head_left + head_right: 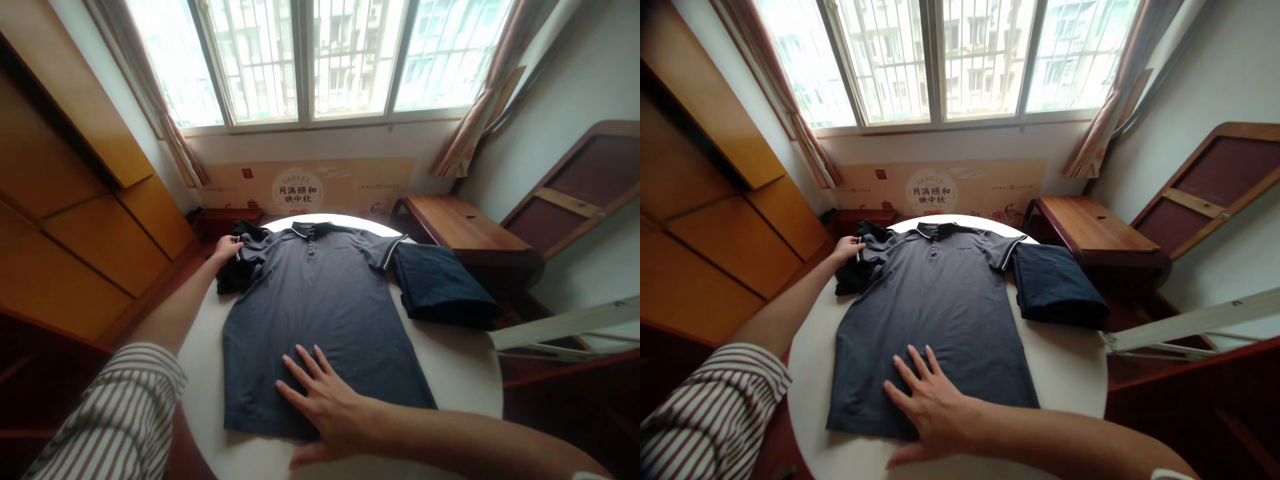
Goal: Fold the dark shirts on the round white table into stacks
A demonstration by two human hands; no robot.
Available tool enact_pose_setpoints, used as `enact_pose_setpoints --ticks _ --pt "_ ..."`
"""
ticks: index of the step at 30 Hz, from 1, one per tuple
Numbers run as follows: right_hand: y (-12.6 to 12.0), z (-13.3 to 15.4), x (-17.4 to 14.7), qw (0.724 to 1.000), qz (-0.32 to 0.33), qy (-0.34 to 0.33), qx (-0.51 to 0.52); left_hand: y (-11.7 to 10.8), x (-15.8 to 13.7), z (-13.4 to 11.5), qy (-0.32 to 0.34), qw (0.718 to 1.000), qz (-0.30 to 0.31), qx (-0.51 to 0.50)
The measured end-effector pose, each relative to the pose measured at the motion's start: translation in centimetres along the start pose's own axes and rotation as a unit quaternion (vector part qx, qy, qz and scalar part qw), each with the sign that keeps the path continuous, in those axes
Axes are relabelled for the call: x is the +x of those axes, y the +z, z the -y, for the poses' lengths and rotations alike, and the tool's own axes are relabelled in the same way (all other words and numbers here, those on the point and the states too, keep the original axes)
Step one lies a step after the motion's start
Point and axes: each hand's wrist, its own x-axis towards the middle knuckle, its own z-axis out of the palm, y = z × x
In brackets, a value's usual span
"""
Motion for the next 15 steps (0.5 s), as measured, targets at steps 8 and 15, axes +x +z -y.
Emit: enact_pose_setpoints --ticks 8,15 --pt "2.7 2.2 -0.2 0.964 -0.109 -0.103 -0.219 -0.7 0.8 -1.6 0.046 0.994 -0.1 -0.022" --pt "0.4 3.5 -2.6 0.995 -0.06 -0.059 -0.054 -1.2 -2.2 -2.4 0.063 0.992 -0.111 0.01"
